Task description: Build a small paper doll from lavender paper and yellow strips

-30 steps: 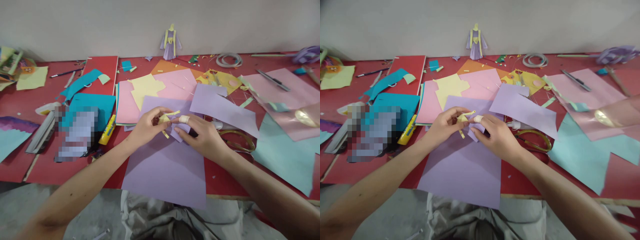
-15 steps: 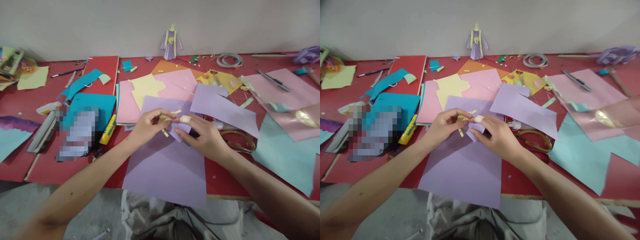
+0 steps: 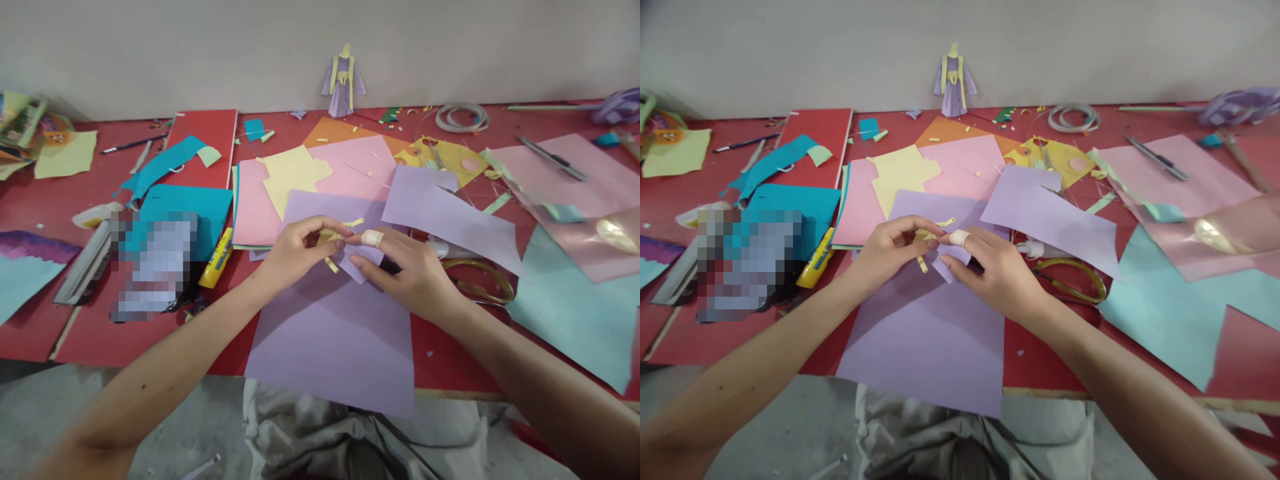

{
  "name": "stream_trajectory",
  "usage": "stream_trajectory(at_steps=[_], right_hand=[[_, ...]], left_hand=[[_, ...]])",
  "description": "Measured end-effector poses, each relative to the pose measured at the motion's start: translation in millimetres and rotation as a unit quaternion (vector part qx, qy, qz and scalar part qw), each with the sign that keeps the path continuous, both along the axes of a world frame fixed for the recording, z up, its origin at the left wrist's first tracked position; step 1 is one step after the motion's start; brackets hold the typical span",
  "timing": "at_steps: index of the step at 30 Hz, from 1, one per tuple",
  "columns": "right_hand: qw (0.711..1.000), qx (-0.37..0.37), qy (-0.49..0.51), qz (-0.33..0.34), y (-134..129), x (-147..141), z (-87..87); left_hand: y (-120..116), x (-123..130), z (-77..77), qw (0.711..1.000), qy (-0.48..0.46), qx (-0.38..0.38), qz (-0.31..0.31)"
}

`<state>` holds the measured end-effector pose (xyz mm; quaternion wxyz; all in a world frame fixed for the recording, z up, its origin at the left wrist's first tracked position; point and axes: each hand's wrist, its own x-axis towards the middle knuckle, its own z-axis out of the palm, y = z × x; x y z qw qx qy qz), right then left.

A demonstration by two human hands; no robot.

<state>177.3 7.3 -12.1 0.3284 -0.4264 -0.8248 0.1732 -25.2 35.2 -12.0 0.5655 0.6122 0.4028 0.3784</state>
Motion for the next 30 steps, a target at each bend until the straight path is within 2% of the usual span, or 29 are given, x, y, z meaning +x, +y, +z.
stream_trajectory(at_steps=[30], right_hand=[[1.000,0.017,0.002,0.008,0.3,0.2,-0.3]], left_hand=[[1.0,-1.9,-1.9,1.000,0.023,-0.010,-0.012]])
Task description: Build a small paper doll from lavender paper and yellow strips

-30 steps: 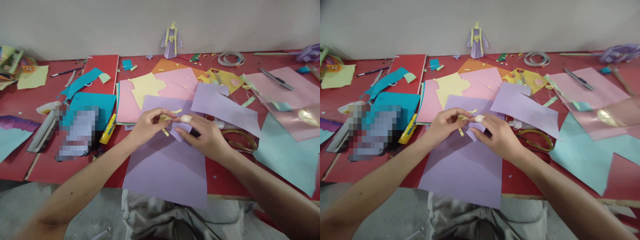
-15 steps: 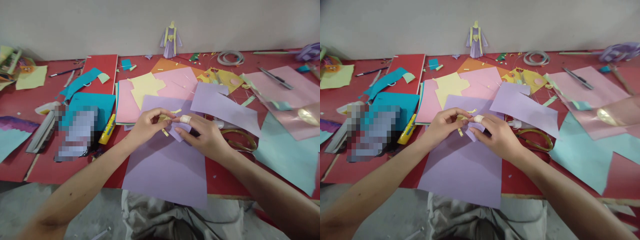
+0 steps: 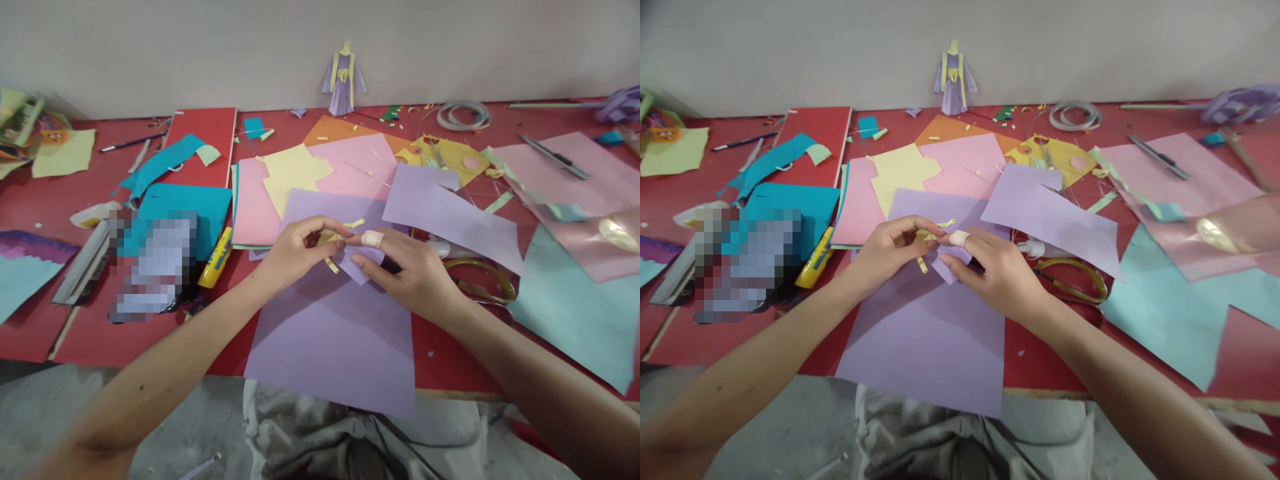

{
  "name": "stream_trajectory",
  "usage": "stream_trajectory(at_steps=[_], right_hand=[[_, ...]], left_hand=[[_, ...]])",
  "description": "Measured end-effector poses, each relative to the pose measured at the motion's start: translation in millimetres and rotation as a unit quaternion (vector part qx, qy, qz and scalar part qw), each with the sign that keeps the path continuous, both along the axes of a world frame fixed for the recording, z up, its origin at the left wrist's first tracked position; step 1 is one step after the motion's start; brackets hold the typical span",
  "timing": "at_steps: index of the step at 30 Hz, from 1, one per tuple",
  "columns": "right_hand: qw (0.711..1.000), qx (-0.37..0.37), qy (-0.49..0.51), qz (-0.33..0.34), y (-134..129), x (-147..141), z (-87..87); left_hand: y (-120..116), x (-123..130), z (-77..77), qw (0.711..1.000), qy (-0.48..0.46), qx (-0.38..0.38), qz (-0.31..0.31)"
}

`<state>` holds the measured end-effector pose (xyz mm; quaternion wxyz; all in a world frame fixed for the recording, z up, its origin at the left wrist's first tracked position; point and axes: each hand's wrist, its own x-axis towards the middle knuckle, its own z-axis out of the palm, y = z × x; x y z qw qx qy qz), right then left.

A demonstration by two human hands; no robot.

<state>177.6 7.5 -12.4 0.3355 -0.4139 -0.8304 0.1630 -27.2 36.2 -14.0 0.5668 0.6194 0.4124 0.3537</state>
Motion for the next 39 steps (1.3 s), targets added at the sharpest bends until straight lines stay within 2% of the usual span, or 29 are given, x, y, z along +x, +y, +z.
stream_trajectory(at_steps=[29,39], right_hand=[[0.999,-0.003,-0.031,-0.005,-0.2,1.2,0.1],[0.999,-0.028,-0.036,-0.005,-0.4,2.5,-1.2]], left_hand=[[-0.3,0.4,0.3,1.000,-0.005,-0.021,0.003],[-0.1,0.7,1.6,0.999,-0.023,-0.029,-0.015]])
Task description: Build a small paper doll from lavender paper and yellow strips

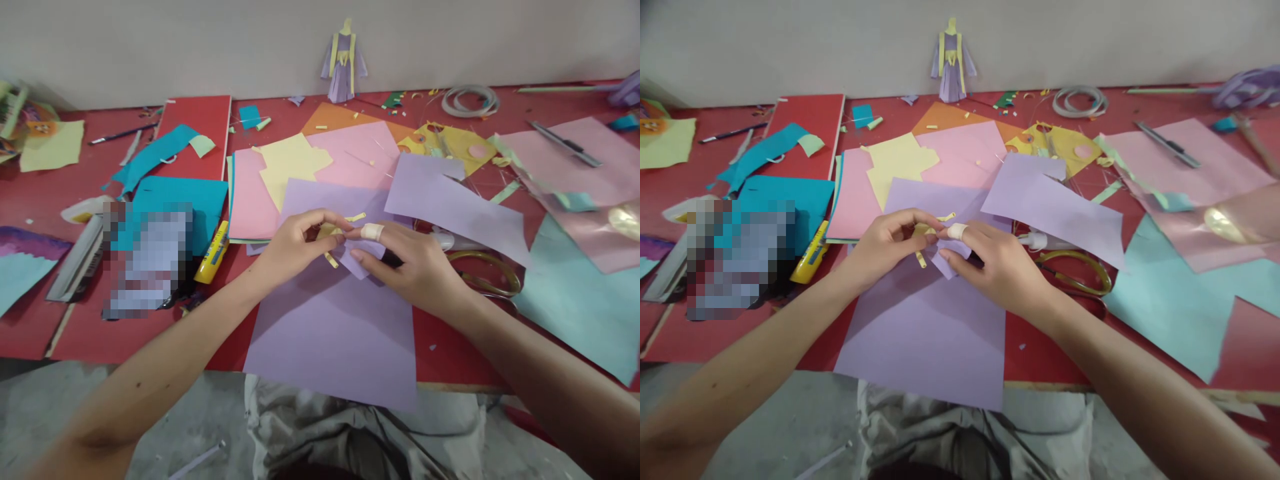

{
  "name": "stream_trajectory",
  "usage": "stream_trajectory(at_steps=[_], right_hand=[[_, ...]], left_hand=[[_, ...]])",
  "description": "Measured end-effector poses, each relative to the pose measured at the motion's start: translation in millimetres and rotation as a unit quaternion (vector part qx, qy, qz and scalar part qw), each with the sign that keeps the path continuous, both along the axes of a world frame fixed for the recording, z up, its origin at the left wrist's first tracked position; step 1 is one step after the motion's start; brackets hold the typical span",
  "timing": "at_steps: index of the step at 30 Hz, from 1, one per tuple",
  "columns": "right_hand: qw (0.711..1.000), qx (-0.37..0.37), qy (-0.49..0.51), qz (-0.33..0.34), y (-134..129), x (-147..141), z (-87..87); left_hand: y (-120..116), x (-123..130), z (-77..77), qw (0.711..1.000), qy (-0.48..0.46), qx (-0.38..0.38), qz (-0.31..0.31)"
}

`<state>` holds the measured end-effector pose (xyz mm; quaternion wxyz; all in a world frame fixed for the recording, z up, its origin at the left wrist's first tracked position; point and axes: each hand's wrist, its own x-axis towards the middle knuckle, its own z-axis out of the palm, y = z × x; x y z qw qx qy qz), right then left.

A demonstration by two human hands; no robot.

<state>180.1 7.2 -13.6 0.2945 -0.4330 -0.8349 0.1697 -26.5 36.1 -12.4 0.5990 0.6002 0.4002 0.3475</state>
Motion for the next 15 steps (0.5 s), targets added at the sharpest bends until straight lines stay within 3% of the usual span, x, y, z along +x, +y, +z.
stream_trajectory(at_steps=[15], right_hand=[[1.000,-0.005,-0.002,0.011,0.5,-0.8,2.9]], left_hand=[[-0.4,1.2,2.0,1.000,0.004,0.003,-0.011]])
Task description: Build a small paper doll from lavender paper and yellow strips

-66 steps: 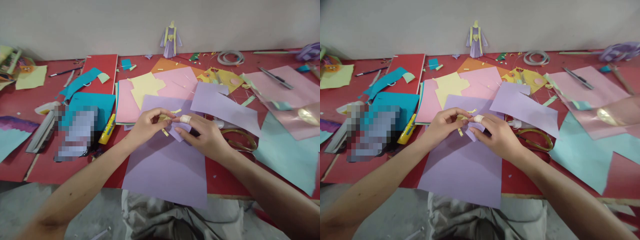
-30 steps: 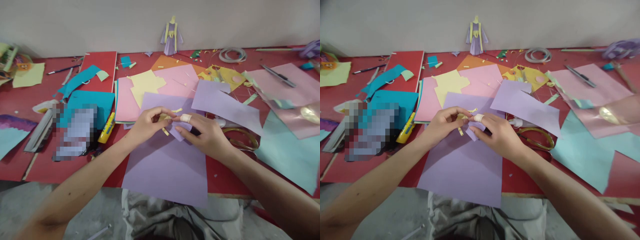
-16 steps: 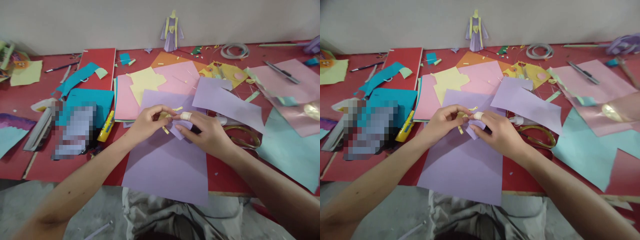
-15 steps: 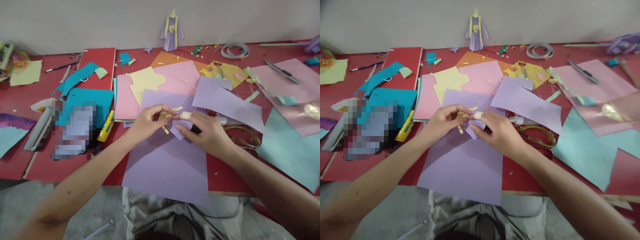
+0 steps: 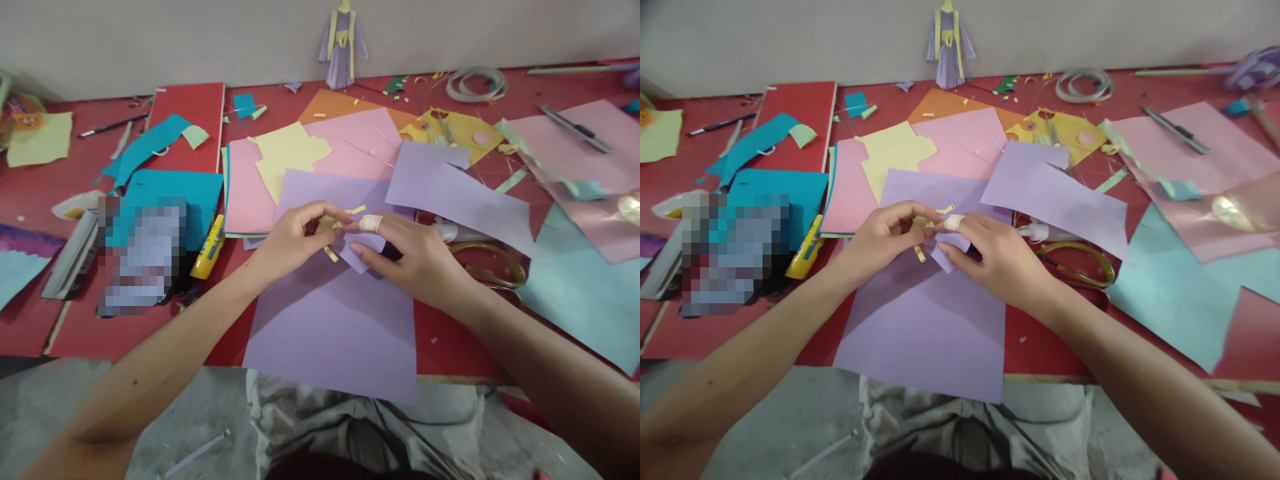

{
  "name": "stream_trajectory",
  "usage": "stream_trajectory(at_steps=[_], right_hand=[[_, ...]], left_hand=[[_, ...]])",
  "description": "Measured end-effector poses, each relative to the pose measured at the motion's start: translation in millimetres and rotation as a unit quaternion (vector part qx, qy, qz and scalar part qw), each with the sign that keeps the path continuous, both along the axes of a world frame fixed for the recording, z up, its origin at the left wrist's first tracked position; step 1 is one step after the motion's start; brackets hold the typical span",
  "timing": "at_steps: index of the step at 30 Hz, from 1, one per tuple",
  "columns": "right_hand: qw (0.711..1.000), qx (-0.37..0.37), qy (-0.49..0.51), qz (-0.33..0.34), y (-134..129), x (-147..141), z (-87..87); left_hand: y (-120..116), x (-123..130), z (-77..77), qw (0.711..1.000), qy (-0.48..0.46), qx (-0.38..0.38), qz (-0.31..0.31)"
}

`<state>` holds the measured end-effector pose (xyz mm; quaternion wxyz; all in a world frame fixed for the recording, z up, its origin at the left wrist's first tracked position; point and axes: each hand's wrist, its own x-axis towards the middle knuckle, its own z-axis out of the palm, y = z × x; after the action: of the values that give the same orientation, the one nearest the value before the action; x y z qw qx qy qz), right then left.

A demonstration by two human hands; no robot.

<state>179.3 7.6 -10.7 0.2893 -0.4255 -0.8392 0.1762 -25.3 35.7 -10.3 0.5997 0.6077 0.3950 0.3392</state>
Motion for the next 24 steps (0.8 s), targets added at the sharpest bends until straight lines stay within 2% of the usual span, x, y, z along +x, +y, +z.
stream_trajectory(at_steps=[5,16,24], right_hand=[[1.000,-0.017,-0.009,0.002,-0.3,0.6,0.6],[1.000,0.006,0.019,0.007,0.5,0.8,-2.9],[1.000,0.018,0.015,0.007,0.6,0.9,-4.1]], left_hand=[[-0.5,0.2,0.9,1.000,0.010,0.004,0.003],[0.1,-0.3,2.6,1.000,0.022,0.013,0.006],[-0.2,0.3,3.2,1.000,0.011,-0.008,0.009]])
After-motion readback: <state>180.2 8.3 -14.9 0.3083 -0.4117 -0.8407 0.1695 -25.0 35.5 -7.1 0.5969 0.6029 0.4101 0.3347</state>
